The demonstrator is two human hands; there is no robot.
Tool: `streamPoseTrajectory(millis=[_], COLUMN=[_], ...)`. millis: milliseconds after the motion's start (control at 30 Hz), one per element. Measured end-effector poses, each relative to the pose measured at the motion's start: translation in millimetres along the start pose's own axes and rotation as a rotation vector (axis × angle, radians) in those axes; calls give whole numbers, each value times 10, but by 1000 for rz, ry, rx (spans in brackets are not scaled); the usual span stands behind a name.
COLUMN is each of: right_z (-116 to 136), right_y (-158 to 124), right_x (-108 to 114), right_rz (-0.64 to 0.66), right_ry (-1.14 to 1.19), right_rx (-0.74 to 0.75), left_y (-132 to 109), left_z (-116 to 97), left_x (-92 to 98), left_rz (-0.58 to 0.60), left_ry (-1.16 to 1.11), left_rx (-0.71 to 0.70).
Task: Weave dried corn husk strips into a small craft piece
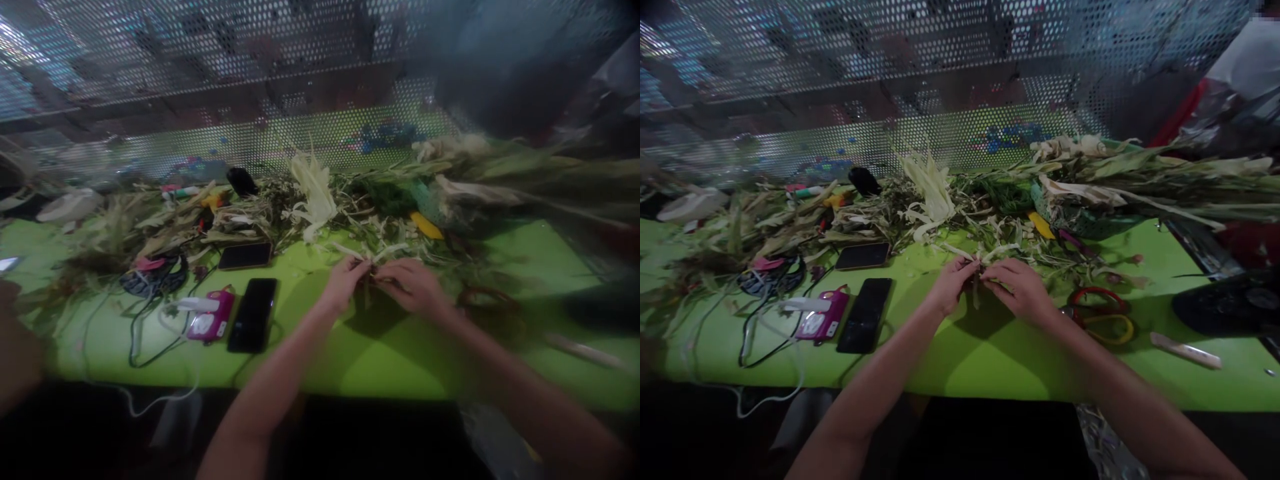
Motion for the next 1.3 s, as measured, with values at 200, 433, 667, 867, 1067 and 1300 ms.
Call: streamPoseTrajectory(millis=[200, 433, 667, 867, 1067, 1300], right_z=[5, 162, 95, 21, -59, -104], right_y=[-45, -100, -101, -36, 5, -6], right_x=[-128, -215, -149, 82, 149, 127], right_rz=[35, 63, 10, -129, -154, -127], right_ry=[-198, -385, -243, -83, 116, 162], right_rx=[106, 246, 177, -38, -330, -542], left_y=[20, 41, 39, 48, 18, -33], left_z=[34, 106, 38, 44, 49, 29], left_x=[14, -2, 21, -41, -86, -101], left_rz=[-23, -19, -20, 122, 235, 227], left_ry=[-62, -60, 142, 220, 231, 211], left_rx=[-4, -31, -135, -120, -154, -98])
Point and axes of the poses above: each hand's wrist, its own y-axis towards the middle knuckle, its own x-axis out of the back of the hand, z = x × y, the point moved 4 cm from there along y, towards the middle knuckle, and after that the axes turned 7 degrees about -y, right-handed, at the moved point
